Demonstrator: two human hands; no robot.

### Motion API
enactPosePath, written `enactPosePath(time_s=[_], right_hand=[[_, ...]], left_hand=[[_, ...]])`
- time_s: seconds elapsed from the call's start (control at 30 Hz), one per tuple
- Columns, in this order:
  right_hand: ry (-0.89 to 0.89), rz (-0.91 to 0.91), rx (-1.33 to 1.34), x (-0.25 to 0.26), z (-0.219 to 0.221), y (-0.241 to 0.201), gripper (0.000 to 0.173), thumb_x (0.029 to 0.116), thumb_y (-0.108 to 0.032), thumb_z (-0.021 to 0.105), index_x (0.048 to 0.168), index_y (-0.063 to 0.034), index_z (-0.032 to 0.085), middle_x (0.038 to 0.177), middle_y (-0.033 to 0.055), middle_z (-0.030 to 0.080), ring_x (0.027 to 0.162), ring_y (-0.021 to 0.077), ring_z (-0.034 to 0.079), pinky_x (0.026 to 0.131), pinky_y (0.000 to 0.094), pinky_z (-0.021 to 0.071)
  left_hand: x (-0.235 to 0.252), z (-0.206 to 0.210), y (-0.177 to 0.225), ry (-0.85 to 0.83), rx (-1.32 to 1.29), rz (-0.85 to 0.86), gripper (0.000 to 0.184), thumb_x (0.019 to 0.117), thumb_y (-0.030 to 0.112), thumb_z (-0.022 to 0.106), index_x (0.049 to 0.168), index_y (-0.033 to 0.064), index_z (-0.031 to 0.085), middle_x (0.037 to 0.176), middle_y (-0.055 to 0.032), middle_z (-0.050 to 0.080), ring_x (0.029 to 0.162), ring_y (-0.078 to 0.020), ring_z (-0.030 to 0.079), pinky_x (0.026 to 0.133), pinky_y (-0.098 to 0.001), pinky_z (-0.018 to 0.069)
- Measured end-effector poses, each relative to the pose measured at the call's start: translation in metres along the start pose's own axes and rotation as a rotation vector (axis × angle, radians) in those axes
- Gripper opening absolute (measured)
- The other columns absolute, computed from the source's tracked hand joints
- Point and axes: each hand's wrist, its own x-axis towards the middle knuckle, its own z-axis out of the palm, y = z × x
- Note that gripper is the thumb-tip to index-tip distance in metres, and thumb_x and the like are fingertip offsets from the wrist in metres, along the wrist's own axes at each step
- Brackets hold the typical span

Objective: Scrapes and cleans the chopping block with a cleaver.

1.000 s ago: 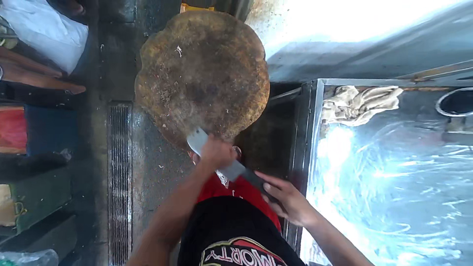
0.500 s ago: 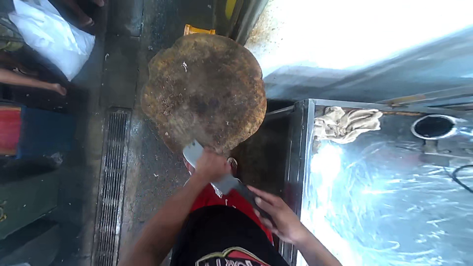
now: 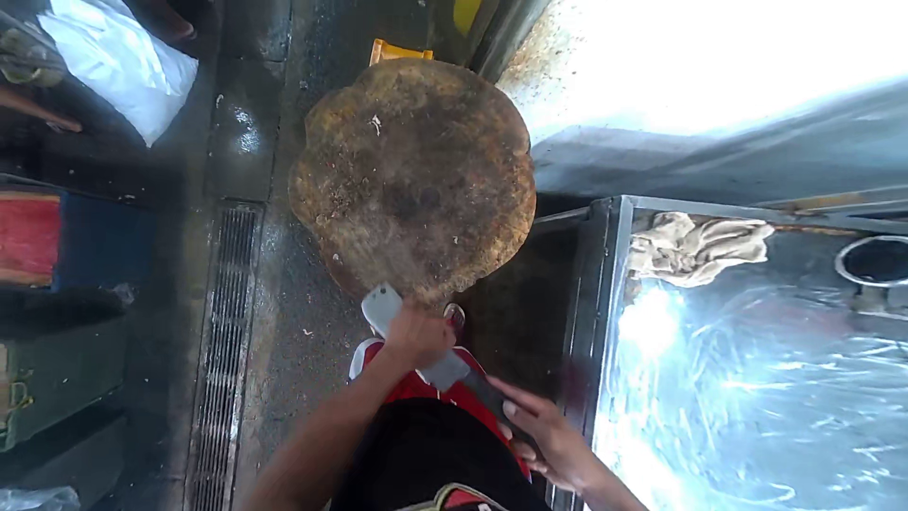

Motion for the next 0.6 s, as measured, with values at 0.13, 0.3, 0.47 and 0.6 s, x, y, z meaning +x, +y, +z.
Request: enactPosePath(time_s=[0.13, 0.3, 0.47, 0.6], right_hand=[[-0.019, -0.138, 0.056, 0.068, 0.057, -0.038, 0.051, 0.1049, -0.025, 0.053, 0.155, -0.0155, 0.048, 0.085, 0.0063, 0.064, 0.051, 0.0097, 0.05, 0.043, 0.0251, 0.0444], [0.004, -0.175, 0.097, 0.095, 0.07, -0.069, 0.049, 0.1091, -0.022, 0.047, 0.158, -0.0167, 0.045, 0.084, 0.0084, 0.062, 0.05, 0.0108, 0.048, 0.042, 0.0242, 0.0411], [0.003, -0.033, 0.022, 0.012, 0.015, -0.005, 0.053, 0.1003, -0.028, 0.056, 0.152, -0.0172, 0.053, 0.081, 0.0054, 0.063, 0.047, 0.0088, 0.048, 0.038, 0.0235, 0.0408], [0.015, -0.16, 0.042, 0.067, 0.059, -0.05, 0.051, 0.1055, -0.024, 0.051, 0.156, -0.0166, 0.048, 0.084, 0.0065, 0.064, 0.049, 0.0097, 0.048, 0.041, 0.0243, 0.0421]], left_hand=[[0.026, -0.076, -0.071, -0.093, 0.095, 0.045, 0.046, 0.1063, 0.038, 0.044, 0.096, 0.0046, 0.073, 0.092, -0.0171, 0.073, 0.097, -0.036, 0.07, 0.106, -0.0601, 0.0427], [0.06, -0.107, -0.099, 0.026, 0.235, 0.014, 0.046, 0.1016, 0.047, 0.044, 0.083, 0.0169, 0.074, 0.083, -0.0034, 0.072, 0.09, -0.0229, 0.069, 0.109, -0.0496, 0.0415], [0.005, -0.016, -0.019, -0.045, 0.026, 0.027, 0.053, 0.1035, 0.044, 0.036, 0.088, 0.0066, 0.071, 0.088, -0.0138, 0.074, 0.094, -0.0324, 0.071, 0.109, -0.0569, 0.0394], [0.036, -0.085, -0.072, -0.093, 0.092, 0.063, 0.048, 0.107, 0.039, 0.041, 0.098, 0.0048, 0.074, 0.095, -0.0171, 0.074, 0.101, -0.0356, 0.07, 0.108, -0.0586, 0.0414]])
